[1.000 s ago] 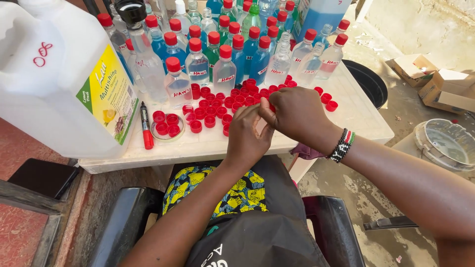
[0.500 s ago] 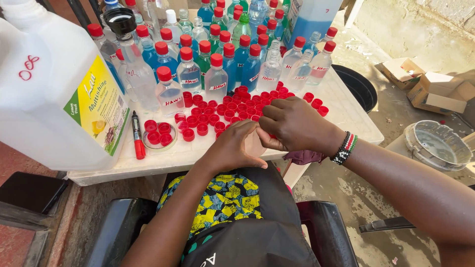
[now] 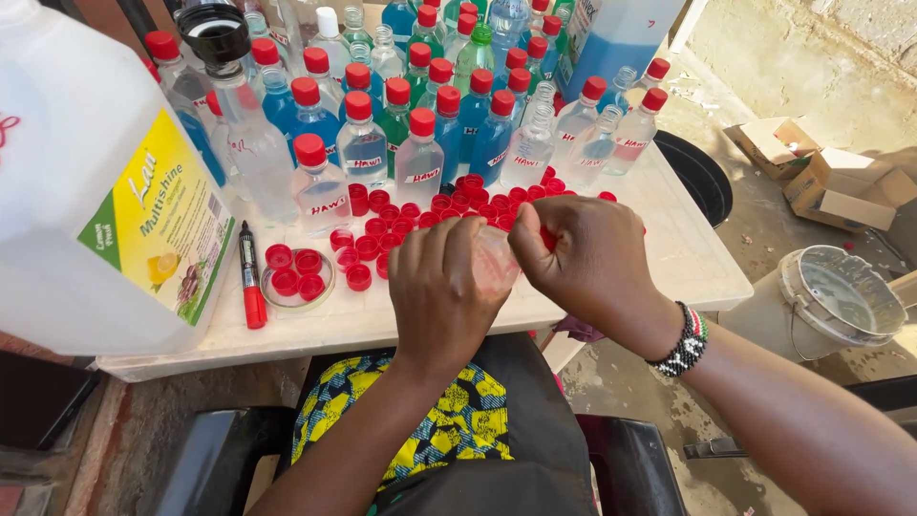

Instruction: A person is manually screwing red plastic caps onto small bottles filled with colored cleaning solutions.

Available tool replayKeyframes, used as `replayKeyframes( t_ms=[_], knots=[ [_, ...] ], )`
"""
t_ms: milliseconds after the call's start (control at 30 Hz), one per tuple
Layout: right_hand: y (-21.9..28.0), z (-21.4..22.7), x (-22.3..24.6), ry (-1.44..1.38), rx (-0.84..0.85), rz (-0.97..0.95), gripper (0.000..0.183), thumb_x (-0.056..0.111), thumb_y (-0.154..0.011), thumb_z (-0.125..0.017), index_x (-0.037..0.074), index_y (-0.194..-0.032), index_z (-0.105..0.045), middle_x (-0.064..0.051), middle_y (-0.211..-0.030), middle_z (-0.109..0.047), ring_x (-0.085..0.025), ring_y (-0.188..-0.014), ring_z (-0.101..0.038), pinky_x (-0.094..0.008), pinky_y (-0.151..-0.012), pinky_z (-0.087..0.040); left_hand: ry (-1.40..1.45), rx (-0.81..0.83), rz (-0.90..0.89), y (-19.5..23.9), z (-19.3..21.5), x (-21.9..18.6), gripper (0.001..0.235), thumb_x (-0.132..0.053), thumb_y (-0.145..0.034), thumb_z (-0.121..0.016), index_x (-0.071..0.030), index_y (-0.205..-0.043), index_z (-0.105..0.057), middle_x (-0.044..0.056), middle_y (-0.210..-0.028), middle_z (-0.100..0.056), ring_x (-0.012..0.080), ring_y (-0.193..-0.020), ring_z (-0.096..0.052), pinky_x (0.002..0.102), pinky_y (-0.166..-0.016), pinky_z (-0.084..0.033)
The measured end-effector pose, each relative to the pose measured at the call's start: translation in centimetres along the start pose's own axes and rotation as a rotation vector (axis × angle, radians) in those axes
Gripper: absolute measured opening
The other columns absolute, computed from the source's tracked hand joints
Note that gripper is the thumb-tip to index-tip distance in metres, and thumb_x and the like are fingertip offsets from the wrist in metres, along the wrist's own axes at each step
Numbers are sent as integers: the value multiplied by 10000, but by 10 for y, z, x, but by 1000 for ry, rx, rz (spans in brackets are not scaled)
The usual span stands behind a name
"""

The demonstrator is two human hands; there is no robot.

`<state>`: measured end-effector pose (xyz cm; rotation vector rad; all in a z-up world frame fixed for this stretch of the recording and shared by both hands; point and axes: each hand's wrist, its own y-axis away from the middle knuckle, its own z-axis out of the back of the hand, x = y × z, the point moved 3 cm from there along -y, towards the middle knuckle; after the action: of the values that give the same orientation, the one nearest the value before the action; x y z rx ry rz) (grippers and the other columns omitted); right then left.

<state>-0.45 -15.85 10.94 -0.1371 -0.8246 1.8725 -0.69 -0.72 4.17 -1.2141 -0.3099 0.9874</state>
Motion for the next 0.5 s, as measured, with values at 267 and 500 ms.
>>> replayKeyframes(
  t_ms=[267,500],
  knots=[
    [-17,9,1,-24,40,309,402,424,-1017,-568,86,-805,-515,-49,-734,-457,-236,-579,-399,-362,-500,-296,280,331,22,-22,2,16,486,-289,-748,-827,-61,-1152,-683,97,-1057,-740,313,-928,-659,458,-805,-512],
    [-22,9,-10,-122,214,717,408,272,-1015,-486,95,-652,-430,-68,-635,-379,-264,-486,-344,-386,-467,-248,689,1009,236,-29,-11,12,571,-443,-570,-829,-158,-1048,-705,9,-955,-753,205,-888,-696,355,-744,-524]
  ],
)
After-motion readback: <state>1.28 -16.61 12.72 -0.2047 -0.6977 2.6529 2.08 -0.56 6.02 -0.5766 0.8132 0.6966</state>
